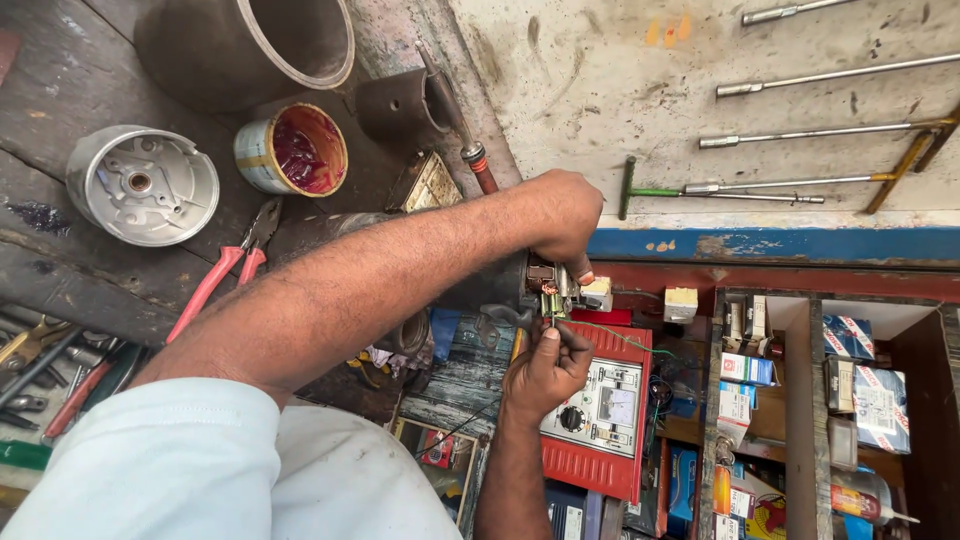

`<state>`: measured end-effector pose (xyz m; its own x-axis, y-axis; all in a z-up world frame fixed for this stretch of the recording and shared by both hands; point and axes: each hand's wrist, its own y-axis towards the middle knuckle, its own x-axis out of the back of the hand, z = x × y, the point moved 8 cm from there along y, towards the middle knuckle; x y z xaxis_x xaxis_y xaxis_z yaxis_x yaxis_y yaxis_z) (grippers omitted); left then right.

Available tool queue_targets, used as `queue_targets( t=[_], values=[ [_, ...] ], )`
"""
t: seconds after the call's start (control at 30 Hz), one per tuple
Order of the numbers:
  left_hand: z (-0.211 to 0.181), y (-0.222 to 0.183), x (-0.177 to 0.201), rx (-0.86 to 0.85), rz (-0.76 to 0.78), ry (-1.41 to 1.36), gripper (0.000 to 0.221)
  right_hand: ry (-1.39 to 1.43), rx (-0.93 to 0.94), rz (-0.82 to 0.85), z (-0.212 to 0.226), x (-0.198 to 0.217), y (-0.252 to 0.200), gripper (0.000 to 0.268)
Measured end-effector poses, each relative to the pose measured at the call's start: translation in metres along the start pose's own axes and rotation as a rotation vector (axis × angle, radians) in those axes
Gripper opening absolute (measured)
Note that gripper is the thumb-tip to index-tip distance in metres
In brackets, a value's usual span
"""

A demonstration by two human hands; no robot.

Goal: Assembling and repairing an alternator component on a workbench using pliers and a screwdriver.

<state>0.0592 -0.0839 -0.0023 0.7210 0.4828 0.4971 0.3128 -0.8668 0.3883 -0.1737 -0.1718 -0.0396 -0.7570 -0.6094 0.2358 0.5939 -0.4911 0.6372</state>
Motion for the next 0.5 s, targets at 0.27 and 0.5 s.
queue_targets(
  t=[0.27,0.5],
  values=[
    [-0.004,-0.005,0.003,-0.026,-0.056,0.009,0.063,-0.041,-0.002,0.024,0.0,-0.012,0.001,0.006],
    [-0.004,0.002,-0.007,-0.077,-0.044,0.096,0.063,-0.144,0.092,0.01,0.0,-0.001,-0.001,0.006]
  ],
)
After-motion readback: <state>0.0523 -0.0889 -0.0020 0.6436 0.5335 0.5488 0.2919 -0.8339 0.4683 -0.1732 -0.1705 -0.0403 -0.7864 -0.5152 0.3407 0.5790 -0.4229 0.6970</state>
